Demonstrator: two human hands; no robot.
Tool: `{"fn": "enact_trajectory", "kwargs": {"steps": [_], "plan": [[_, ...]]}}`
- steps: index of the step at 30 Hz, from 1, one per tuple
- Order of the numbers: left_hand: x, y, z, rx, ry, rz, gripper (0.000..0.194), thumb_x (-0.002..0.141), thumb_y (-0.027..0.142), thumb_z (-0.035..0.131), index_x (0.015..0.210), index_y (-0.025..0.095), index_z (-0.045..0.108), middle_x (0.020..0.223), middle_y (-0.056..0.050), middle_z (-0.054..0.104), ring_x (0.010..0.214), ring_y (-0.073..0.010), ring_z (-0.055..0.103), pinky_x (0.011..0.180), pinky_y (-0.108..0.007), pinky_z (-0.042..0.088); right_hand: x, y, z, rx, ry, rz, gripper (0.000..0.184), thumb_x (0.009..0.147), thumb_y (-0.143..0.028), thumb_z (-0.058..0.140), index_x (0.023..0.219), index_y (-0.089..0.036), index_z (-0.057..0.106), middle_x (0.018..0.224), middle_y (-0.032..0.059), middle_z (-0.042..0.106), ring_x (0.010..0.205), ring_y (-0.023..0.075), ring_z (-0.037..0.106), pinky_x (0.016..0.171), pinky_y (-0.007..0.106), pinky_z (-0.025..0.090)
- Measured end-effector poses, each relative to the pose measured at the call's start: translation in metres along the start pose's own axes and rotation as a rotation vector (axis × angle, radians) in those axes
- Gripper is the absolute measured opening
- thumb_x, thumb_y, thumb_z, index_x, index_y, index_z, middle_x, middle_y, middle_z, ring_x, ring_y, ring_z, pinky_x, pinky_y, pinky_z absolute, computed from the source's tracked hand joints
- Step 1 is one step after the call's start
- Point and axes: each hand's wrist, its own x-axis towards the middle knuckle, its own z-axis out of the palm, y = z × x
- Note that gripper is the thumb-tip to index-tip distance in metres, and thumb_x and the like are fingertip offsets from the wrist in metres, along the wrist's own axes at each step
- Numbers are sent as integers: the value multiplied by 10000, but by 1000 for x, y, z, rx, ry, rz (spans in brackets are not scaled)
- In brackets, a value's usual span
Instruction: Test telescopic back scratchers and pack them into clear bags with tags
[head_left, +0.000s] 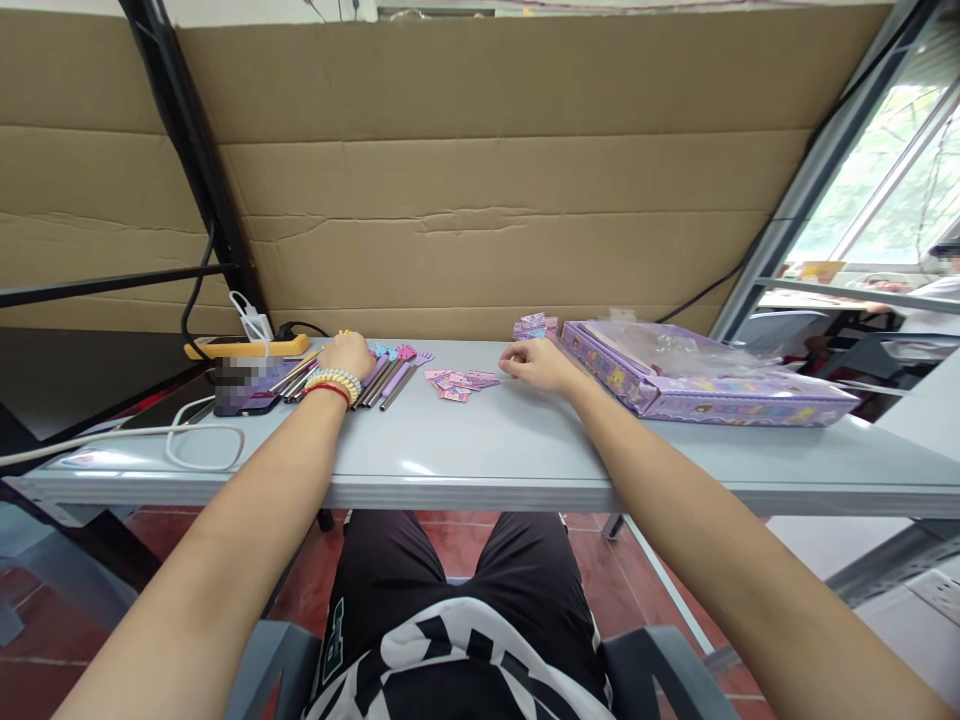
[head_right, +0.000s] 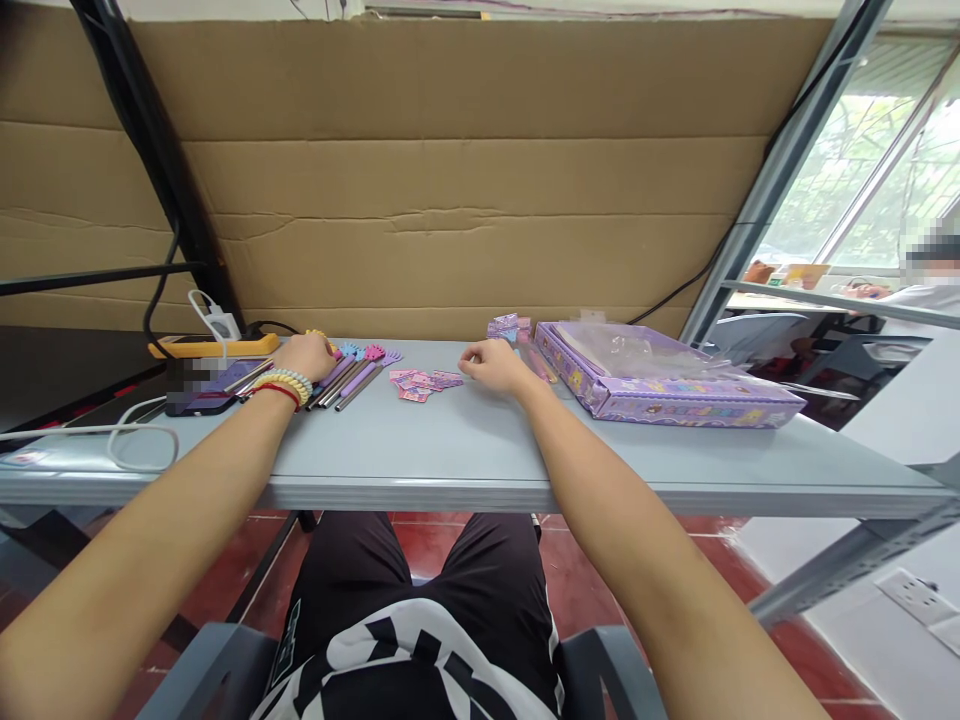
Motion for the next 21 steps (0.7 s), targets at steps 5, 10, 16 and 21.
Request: {"fn": "enact_trajectory", "kwargs": {"steps": [5, 10, 16, 21], "plan": [[0, 1, 0, 7, -11, -9, 374, 795, 383, 540, 1033, 136, 689, 1068, -208, 674, 1034, -339, 612, 797, -391, 483, 0, 2, 0, 9, -6, -13, 217, 766, -272, 529, 787, -133, 693, 599, 15, 632, 579, 123, 532, 594, 238, 376], [-3, 3, -3, -4, -22, -28, 424, 787, 380, 548, 1080, 100, 673, 1113, -233, 652, 1046, -349, 608, 807, -403, 492, -1, 1, 0, 3, -21, -5, 218, 769, -284, 532, 788, -140, 694, 621, 17, 644, 599, 124, 540, 602, 238, 372], [-4, 3, -3, -17, -9, -72, 471, 785, 406, 545, 1098, 73, 661, 1143, -259, 632, 1055, -357, 607, 822, -410, 494, 0, 1, 0, -2, -36, -20, 215, 769, -280, 534, 790, -137, 694, 620, 17, 645, 598, 123, 539, 602, 238, 369], [-2, 1, -3, -15, -10, -68, 478, 783, 413, 544, 1102, 76, 658, 1144, -264, 629, 1057, -365, 607, 830, -422, 493, 0, 1, 1, 9, -47, -27, 209, 762, -279, 537, 786, -142, 693, 633, 21, 653, 603, 124, 543, 605, 237, 373]]}}
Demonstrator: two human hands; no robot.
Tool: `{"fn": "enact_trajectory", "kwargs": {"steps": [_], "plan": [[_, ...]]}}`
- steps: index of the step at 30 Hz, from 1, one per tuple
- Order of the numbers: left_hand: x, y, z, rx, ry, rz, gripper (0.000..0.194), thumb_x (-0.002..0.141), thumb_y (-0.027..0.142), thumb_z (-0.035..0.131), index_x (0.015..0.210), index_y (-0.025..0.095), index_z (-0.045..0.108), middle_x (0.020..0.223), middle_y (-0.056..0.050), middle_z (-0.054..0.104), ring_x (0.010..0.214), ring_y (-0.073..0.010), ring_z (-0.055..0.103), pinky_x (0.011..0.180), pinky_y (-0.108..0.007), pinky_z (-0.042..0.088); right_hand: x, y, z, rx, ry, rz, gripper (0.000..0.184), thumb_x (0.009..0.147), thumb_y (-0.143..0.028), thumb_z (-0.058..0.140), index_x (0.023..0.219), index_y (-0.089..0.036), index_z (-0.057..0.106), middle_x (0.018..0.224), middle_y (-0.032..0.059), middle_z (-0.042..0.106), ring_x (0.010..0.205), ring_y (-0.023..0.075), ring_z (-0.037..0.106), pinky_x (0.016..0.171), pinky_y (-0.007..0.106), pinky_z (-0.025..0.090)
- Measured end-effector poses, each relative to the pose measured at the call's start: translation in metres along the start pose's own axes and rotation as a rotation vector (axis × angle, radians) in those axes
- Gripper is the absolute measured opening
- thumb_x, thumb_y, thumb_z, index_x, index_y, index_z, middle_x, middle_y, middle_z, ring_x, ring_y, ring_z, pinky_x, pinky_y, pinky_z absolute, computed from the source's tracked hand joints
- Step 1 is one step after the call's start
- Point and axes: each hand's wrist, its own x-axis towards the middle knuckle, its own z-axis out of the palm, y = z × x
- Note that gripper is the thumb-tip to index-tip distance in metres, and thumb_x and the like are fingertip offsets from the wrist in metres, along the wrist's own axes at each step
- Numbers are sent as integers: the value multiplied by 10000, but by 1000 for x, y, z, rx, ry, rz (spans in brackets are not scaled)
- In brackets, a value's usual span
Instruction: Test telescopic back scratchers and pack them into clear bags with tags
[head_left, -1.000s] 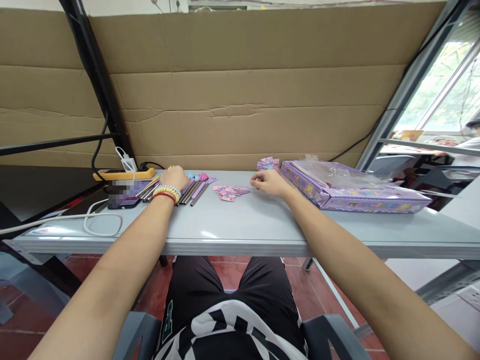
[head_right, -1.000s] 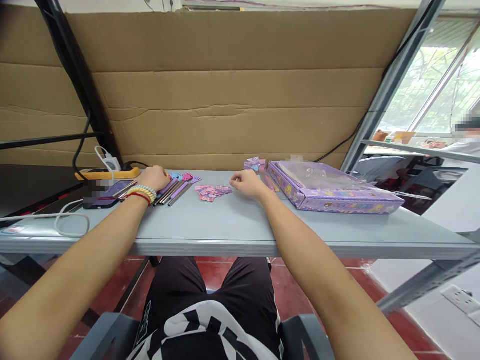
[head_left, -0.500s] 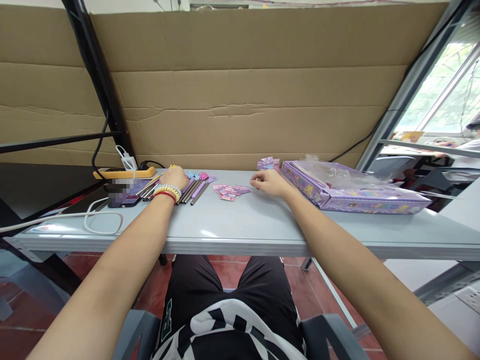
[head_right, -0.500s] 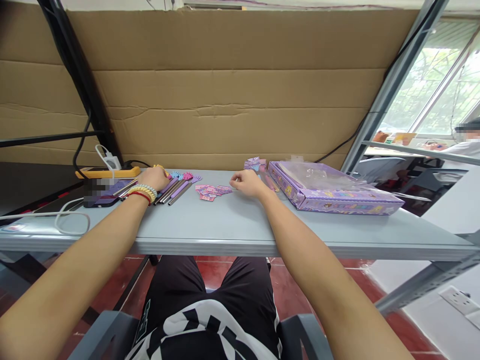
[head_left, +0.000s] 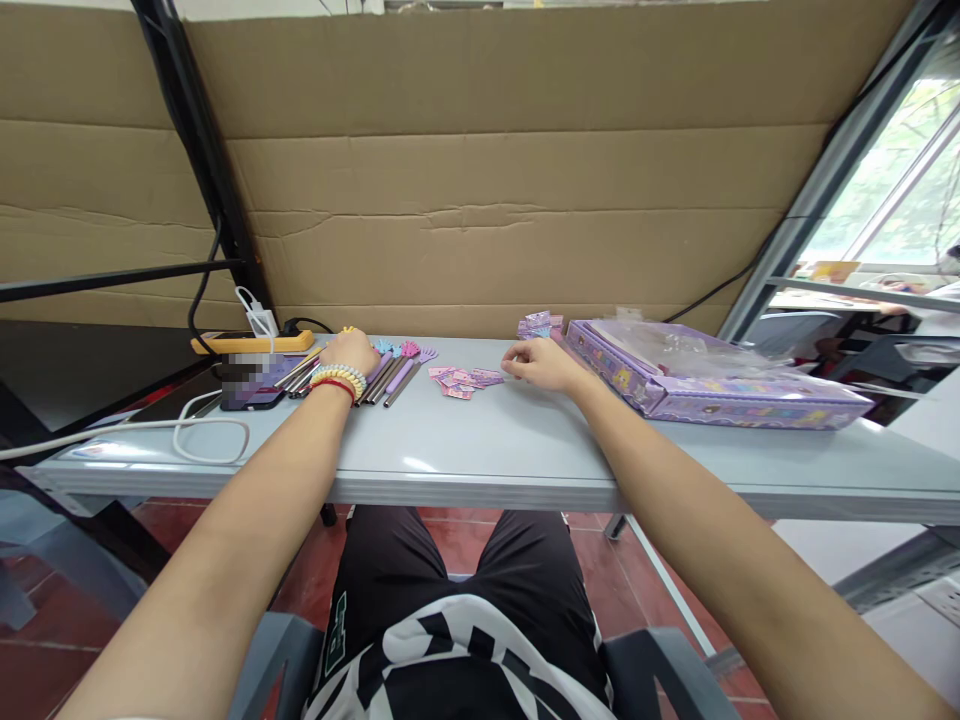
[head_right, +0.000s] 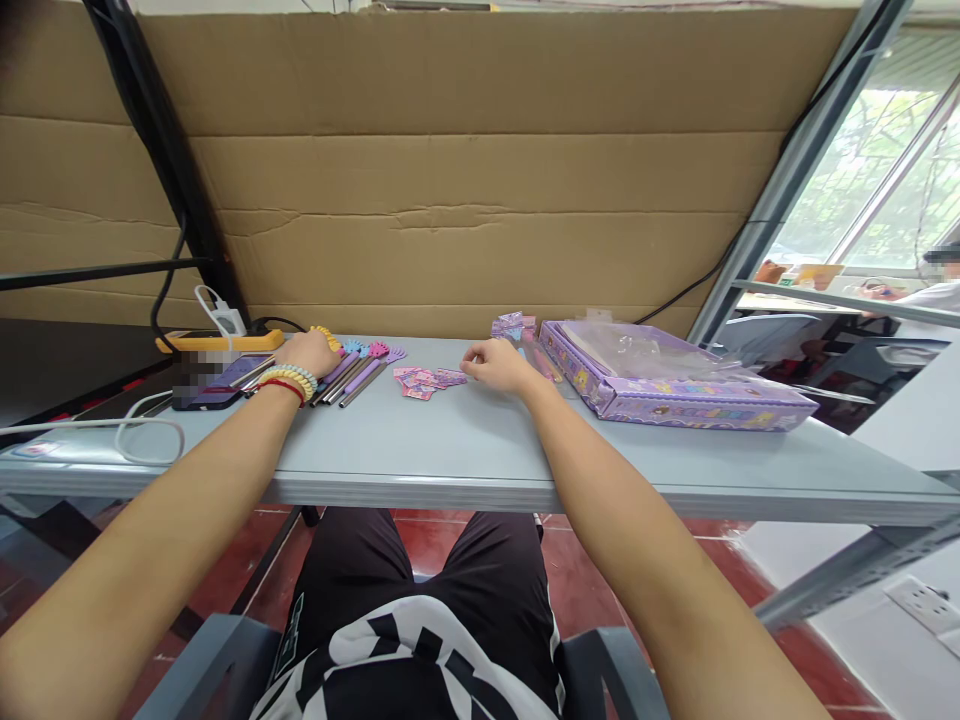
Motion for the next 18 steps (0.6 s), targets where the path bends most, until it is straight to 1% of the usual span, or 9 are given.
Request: {"fn": "enact_trajectory", "kwargs": {"steps": [7, 12, 18], "plan": [[1, -1, 1, 7, 7, 5, 461, 775, 408, 551, 1085, 86, 663, 1140, -255, 633, 1051, -356, 608, 826, -410, 495, 1, 2, 1, 10, -3, -7, 208, 755, -280, 543, 785, -142, 695, 646, 28, 658, 600, 125, 544, 586, 237, 368], [-1, 2, 0, 0, 25, 19, 412, 761, 355, 545, 1040, 83, 682, 1102, -245, 651, 1019, -353, 619, 791, -402, 498, 0, -1, 0, -5, -16, -3, 210, 762, -280, 537, 788, -140, 692, 637, 24, 654, 599, 123, 540, 596, 238, 367], [1, 0, 1, 17, 0, -2, 462, 781, 416, 534, 1079, 89, 668, 1136, -249, 639, 1043, -354, 610, 804, -403, 485, 0, -1, 0, -3, -24, -5, 204, 759, -286, 535, 781, -149, 685, 646, 20, 658, 605, 125, 543, 584, 237, 362]]}}
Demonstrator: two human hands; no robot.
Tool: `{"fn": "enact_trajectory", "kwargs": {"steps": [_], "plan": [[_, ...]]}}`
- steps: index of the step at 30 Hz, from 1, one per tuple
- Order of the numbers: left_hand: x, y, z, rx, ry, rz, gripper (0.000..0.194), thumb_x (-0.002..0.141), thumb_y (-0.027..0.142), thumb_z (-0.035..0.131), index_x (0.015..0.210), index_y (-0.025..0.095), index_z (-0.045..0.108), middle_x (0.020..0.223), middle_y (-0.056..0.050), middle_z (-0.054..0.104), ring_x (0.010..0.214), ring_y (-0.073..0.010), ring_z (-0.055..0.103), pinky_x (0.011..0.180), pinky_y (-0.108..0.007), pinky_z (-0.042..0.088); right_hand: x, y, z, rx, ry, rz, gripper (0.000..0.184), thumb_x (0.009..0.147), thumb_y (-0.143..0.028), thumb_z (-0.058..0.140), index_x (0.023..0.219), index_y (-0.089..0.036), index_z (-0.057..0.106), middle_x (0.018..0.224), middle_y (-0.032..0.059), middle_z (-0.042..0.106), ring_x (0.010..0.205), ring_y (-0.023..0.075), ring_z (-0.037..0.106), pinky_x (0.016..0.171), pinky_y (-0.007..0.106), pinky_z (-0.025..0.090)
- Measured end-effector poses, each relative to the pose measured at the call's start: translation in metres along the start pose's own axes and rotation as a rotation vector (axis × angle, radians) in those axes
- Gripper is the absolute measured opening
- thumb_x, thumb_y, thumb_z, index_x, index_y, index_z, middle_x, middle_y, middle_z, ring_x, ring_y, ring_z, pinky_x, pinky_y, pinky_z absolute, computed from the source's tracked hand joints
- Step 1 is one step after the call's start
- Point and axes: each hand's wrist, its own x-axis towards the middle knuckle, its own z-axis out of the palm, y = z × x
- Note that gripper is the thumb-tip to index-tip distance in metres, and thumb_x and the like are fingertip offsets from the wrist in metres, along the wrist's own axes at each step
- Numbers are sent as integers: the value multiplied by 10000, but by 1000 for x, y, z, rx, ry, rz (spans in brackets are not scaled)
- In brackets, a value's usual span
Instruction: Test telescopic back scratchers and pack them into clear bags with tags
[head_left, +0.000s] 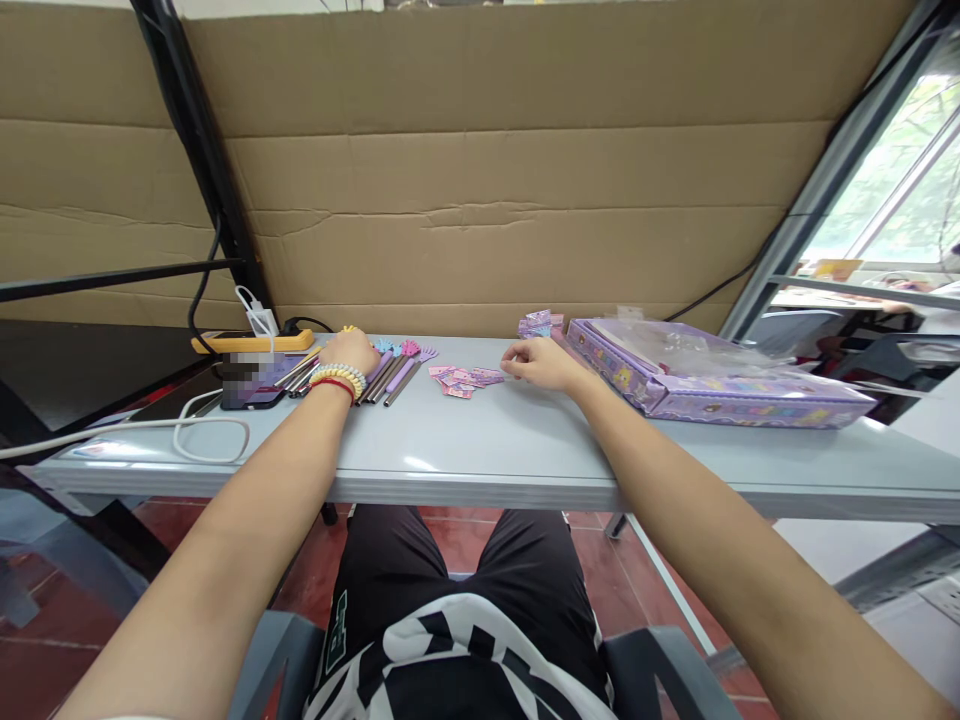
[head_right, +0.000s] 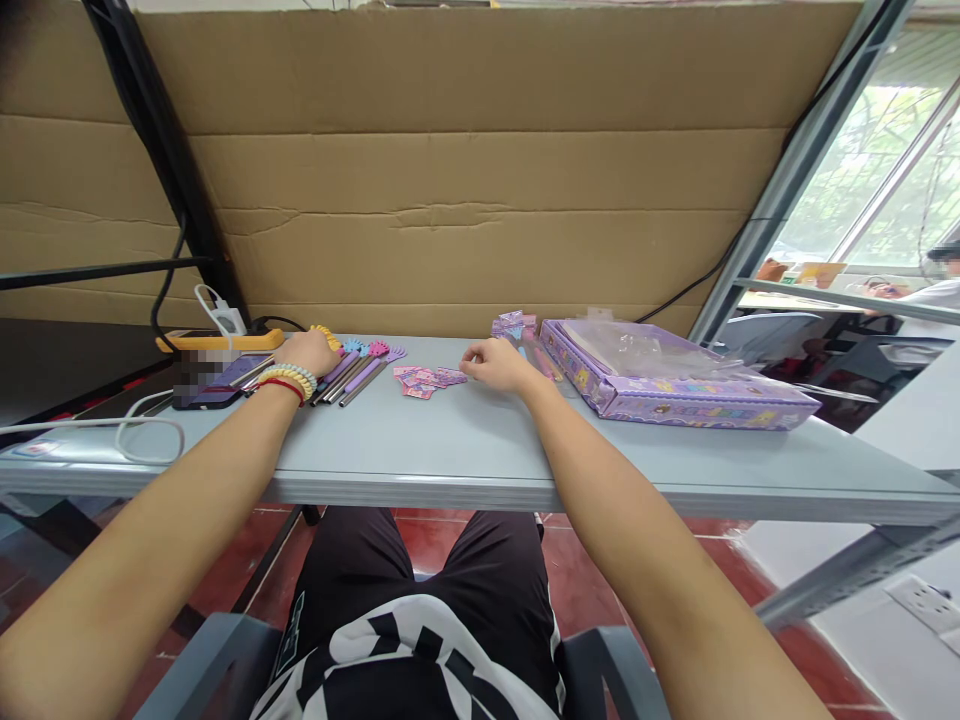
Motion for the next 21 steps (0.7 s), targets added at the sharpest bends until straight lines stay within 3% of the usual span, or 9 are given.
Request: {"fn": "enact_trajectory", "kwargs": {"steps": [13, 21], "plan": [[7, -3, 5, 2, -10, 43, 430, 770, 401, 593, 1059, 99, 689, 1108, -244, 658, 1054, -346, 613, 858, -396, 482, 0, -2, 0, 7, -19, 17, 193, 756, -278, 537, 785, -151, 679, 654, 19, 657, 600, 121, 543, 585, 232, 370], [3, 2, -1, 19, -59, 75, 419, 851, 333, 453, 1092, 71, 674, 1149, -240, 644, 1065, -337, 609, 854, -385, 482, -1, -3, -1, -7, -30, 14, 201, 761, -283, 534, 788, -147, 679, 654, 21, 656, 594, 119, 539, 592, 235, 374]]}}
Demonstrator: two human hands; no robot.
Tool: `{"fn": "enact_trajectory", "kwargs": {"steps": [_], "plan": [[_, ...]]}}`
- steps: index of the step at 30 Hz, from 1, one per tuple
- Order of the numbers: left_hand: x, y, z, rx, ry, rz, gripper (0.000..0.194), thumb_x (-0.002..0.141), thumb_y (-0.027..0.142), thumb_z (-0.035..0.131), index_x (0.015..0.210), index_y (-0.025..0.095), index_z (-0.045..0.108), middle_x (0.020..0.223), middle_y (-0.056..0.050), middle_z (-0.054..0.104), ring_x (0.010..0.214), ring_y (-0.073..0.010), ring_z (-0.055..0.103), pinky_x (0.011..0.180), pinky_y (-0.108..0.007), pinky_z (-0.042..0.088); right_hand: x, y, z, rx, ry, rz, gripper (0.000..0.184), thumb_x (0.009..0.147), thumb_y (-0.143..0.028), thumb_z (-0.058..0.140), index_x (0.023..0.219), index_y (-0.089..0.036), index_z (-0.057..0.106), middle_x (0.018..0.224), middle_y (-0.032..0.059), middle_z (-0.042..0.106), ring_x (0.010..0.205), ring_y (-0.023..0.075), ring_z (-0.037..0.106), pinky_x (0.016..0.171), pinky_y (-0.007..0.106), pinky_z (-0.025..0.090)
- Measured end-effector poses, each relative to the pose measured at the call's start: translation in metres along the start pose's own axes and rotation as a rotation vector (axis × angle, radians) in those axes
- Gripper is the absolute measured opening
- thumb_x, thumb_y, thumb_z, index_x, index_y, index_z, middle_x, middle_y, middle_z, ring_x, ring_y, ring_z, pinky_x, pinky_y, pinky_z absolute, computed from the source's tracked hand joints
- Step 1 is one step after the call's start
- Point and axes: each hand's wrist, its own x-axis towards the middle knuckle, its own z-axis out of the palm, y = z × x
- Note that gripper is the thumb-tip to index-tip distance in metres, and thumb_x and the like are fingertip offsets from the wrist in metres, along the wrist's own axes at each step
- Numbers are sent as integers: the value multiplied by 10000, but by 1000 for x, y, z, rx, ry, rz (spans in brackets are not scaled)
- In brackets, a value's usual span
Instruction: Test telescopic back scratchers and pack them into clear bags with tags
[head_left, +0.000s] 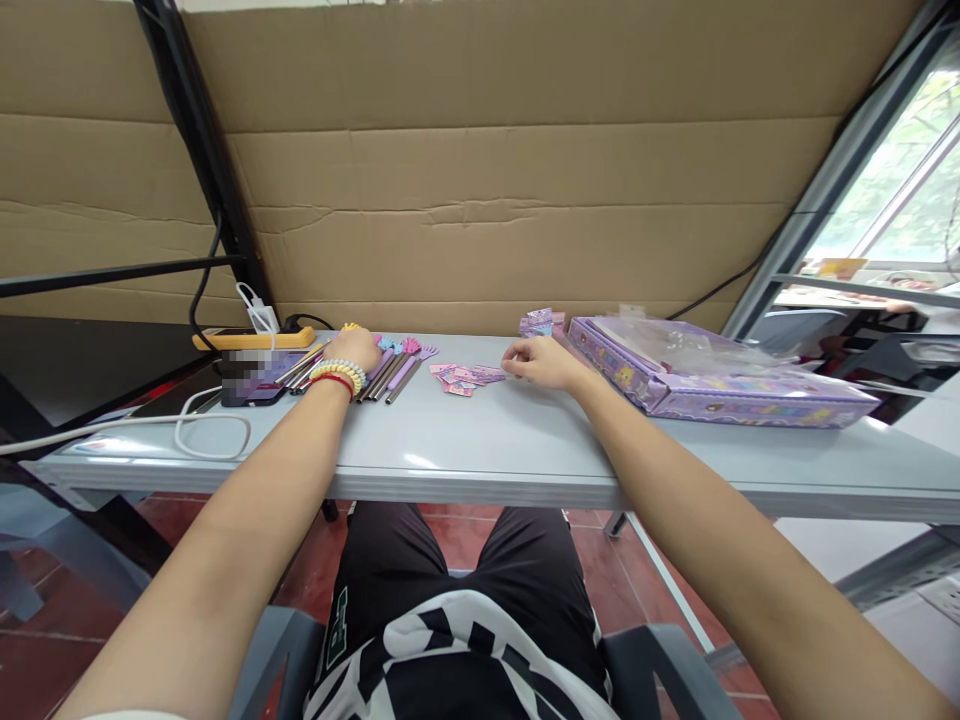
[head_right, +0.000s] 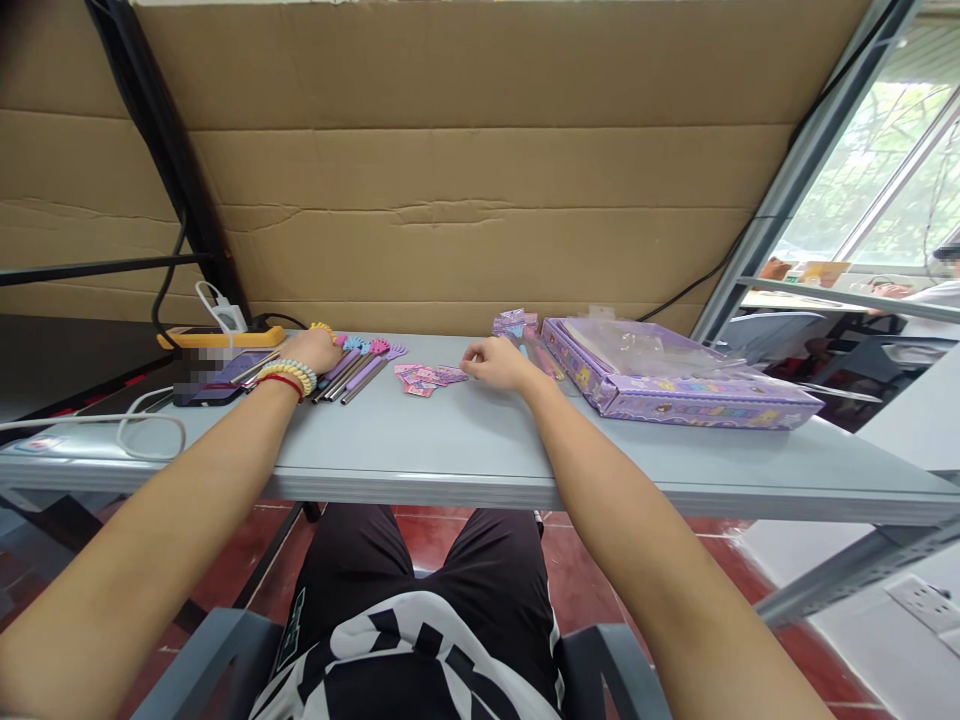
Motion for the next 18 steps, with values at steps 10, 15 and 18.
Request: {"fn": "enact_trajectory", "kwargs": {"steps": [10, 15, 18], "plan": [[-1, 7, 0, -152, 94, 79, 403, 863, 270, 421, 1165, 38, 555, 1140, -244, 641, 1076, -305, 607, 859, -347, 462, 0, -2, -1, -15, -11, 1, 202, 767, -281, 530, 795, -148, 680, 672, 19, 663, 635, 122, 557, 600, 229, 374], [-2, 8, -1, -277, 124, 118, 379, 808, 233, 460, 1150, 118, 578, 1167, -173, 653, 1057, -268, 619, 829, -311, 469, 1, 0, 0, -12, -11, -2, 206, 770, -283, 529, 799, -148, 682, 676, 19, 665, 643, 124, 561, 606, 232, 374], [-3, 10, 0, -204, 36, 189, 319, 762, 302, 509, 982, 132, 666, 1044, -159, 699, 952, -285, 652, 754, -308, 481, 1, 0, 0, -15, -11, -3, 208, 772, -289, 530, 803, -150, 682, 682, 19, 667, 647, 125, 562, 608, 235, 371]]}}
